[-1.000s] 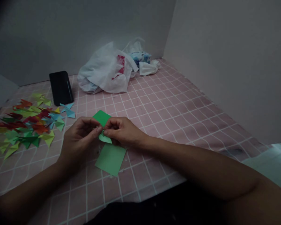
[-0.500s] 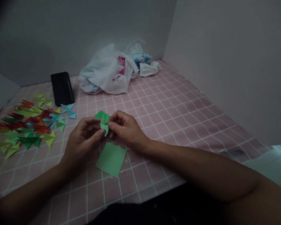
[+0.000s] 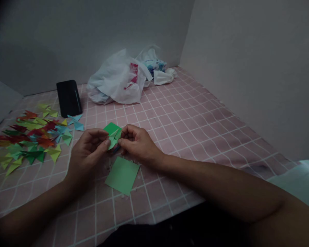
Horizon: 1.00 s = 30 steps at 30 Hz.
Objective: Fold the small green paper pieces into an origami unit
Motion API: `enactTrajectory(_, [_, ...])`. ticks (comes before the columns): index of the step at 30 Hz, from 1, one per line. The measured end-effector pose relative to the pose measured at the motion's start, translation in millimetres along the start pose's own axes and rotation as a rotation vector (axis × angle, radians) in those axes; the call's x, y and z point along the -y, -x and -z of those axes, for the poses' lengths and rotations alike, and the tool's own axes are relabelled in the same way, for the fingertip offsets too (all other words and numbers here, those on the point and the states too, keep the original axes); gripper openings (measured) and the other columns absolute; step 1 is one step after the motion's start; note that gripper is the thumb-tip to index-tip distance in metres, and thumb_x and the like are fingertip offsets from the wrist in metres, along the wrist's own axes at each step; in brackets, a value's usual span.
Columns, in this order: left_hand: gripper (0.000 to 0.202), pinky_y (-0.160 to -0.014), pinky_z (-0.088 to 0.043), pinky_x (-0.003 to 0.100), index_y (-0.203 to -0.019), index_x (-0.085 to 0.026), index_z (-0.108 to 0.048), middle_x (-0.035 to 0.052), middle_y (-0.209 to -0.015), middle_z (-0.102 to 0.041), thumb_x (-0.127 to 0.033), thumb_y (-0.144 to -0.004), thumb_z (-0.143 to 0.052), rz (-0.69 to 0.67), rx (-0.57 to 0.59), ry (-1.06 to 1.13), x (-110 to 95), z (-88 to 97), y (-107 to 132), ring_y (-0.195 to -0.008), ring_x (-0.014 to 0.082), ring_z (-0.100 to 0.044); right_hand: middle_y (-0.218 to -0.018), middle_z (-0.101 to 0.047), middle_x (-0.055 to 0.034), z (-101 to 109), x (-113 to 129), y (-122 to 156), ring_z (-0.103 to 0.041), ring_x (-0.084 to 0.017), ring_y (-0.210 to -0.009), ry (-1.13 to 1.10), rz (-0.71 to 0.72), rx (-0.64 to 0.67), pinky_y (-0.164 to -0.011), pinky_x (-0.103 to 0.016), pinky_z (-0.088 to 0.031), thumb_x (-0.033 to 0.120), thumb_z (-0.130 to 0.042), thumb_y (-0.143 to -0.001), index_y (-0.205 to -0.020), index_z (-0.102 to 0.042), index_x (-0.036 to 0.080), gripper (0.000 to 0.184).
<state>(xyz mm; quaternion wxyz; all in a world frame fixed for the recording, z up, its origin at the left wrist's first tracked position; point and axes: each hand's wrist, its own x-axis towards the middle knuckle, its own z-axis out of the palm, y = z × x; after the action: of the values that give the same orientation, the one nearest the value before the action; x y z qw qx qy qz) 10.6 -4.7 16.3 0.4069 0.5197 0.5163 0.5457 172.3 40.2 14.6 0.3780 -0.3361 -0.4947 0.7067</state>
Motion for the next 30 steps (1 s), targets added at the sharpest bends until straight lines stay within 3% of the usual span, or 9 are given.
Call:
enactTrajectory(8, [0.015,-0.063,-0.054,0.025,-0.096,-0.022,-0.062,0.0006,-0.085,-0.066,-0.026,-0.084,-0.070,0.021,0.058,-0.015,-0.1,-1.4,1.4,-0.073,0.0137,-0.065,-0.065,-0.056,0.0056,1.1,0.1,-0.4,-0.054,-0.008,-0.055,0.052,0.036,-0.023,-0.054,-0.022,-0.044,0.020,-0.066,-0.080,-0.078,-0.054,0.019,0.012])
enactTrajectory(12, [0.026,-0.061,-0.053,0.024,-0.100,-0.023,-0.064,0.0011,-0.084,-0.068,-0.027,-0.079,-0.079,-0.059,0.104,-0.190,6.5,0.9,2.7,-0.071,0.0144,-0.064,-0.066,-0.055,0.0056,0.9,0.3,-0.3,-0.055,-0.008,-0.057,0.047,0.055,-0.036,-0.055,-0.023,-0.045,0.020,-0.066,-0.079,-0.078,-0.053,0.019,0.013])
enactTrajectory(18, [0.006,-0.062,-0.052,0.025,-0.091,-0.022,-0.067,0.0034,-0.085,-0.071,-0.023,-0.086,-0.070,-0.167,0.087,-0.403,13.4,6.6,3.0,-0.075,0.0166,-0.067,-0.066,-0.056,0.0052,0.8,-0.4,0.0,-0.055,-0.009,-0.058,0.028,0.013,0.012,-0.057,-0.023,-0.045,0.023,-0.068,-0.079,-0.079,-0.052,0.019,0.017])
enactTrajectory(30, [0.004,-0.067,-0.055,0.030,-0.087,-0.023,-0.068,0.0035,-0.086,-0.072,-0.023,-0.087,-0.071,-0.205,0.051,-0.390,10.9,8.4,1.5,-0.079,0.0182,-0.069,-0.065,-0.059,0.0038,4.3,-0.9,-0.8,-0.054,-0.009,-0.056,0.090,0.090,0.000,-0.053,-0.022,-0.042,0.030,-0.068,-0.084,-0.083,-0.058,0.018,0.015])
